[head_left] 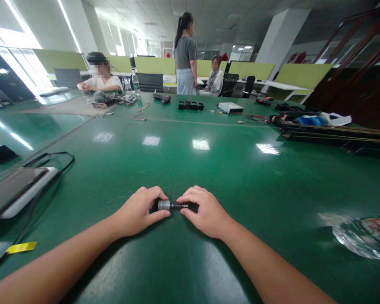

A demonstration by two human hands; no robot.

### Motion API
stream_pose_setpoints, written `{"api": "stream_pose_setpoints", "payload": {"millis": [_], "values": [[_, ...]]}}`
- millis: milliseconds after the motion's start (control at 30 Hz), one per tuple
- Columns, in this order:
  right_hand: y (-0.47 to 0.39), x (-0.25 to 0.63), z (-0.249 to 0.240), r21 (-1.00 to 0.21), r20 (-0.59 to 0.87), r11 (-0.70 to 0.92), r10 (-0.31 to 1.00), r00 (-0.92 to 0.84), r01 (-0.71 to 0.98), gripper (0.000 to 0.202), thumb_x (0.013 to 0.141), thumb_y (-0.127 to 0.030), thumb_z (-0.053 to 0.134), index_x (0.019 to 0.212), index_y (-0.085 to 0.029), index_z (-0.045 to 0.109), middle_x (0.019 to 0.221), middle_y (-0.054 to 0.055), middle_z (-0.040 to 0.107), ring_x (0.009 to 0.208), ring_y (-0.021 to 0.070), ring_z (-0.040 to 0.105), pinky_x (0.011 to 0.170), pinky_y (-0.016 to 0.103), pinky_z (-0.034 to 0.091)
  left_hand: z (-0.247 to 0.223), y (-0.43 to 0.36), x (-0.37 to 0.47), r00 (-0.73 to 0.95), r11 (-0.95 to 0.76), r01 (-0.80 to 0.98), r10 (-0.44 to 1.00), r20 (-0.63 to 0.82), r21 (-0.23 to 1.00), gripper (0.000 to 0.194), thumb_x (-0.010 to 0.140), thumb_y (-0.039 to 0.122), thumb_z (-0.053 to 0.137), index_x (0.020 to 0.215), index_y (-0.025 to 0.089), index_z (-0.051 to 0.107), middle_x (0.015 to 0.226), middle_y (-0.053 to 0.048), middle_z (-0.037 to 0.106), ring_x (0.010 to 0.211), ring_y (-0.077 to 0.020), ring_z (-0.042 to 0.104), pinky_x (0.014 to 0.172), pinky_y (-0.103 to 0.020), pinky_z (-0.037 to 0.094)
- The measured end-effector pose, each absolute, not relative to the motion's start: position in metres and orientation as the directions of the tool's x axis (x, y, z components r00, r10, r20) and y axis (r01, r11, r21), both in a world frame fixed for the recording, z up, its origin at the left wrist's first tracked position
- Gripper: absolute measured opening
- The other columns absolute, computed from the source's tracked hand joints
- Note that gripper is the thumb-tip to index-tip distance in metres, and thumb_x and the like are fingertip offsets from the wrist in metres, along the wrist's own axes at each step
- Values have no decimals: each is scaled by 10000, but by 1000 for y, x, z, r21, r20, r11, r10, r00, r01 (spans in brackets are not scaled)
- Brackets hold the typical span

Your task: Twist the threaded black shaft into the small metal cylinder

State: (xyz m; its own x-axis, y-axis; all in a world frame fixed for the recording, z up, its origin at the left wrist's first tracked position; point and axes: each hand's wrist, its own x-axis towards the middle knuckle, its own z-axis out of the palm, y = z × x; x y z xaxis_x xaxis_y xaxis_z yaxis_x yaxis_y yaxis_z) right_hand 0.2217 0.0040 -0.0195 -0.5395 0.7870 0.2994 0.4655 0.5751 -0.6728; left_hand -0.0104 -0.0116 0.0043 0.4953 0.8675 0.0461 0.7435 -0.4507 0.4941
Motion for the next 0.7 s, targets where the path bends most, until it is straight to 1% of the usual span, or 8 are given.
{"api": "stream_pose_setpoints", "payload": {"millis": [200,267,333,433,533,700], "values": [[2,221,-19,-702,262,533,810,-525,472,374,712,-62,710,1050,-221,691,903,7,703,848,169,604,826,338,440,6,-12,-10,507,-455,746,861,29,486,243,885,419,633,998,206,600,936,-21,661,821,-196,571,771,-319,395],[1,221,-19,-708,246,510,826,-507,488,329,730,-71,703,1021,-222,696,889,4,697,831,161,605,818,331,439,5,-12,-9,507,-454,746,862,27,486,243,885,416,633,1003,207,598,941,-22,661,826,-198,572,778,-323,395],[2,220,-18,-699,239,508,829,-505,503,233,760,-97,702,958,-219,704,869,3,695,827,162,600,805,329,431,5,-12,-9,506,-453,747,862,27,486,246,885,420,631,1001,206,595,940,-24,661,828,-199,572,782,-326,394],[2,219,-18,-673,265,555,797,-542,488,135,809,-139,697,918,-218,709,884,1,712,857,169,592,812,339,409,4,-12,-10,502,-449,749,864,24,487,257,879,431,632,994,205,593,934,-24,658,825,-198,569,778,-324,390],[2,218,-18,-658,290,589,774,-563,470,133,828,-158,699,943,-223,715,909,-1,724,875,172,590,823,348,397,3,-11,-10,493,-438,751,870,22,494,277,859,436,656,997,205,593,933,-20,655,825,-197,564,775,-322,383],[1,217,-20,-664,303,590,773,-557,459,197,803,-120,705,976,-214,704,911,6,724,871,174,587,807,339,404,1,-11,-11,498,-445,739,867,35,505,284,841,421,680,1004,205,596,945,-13,653,835,-193,561,784,-320,374]]}}
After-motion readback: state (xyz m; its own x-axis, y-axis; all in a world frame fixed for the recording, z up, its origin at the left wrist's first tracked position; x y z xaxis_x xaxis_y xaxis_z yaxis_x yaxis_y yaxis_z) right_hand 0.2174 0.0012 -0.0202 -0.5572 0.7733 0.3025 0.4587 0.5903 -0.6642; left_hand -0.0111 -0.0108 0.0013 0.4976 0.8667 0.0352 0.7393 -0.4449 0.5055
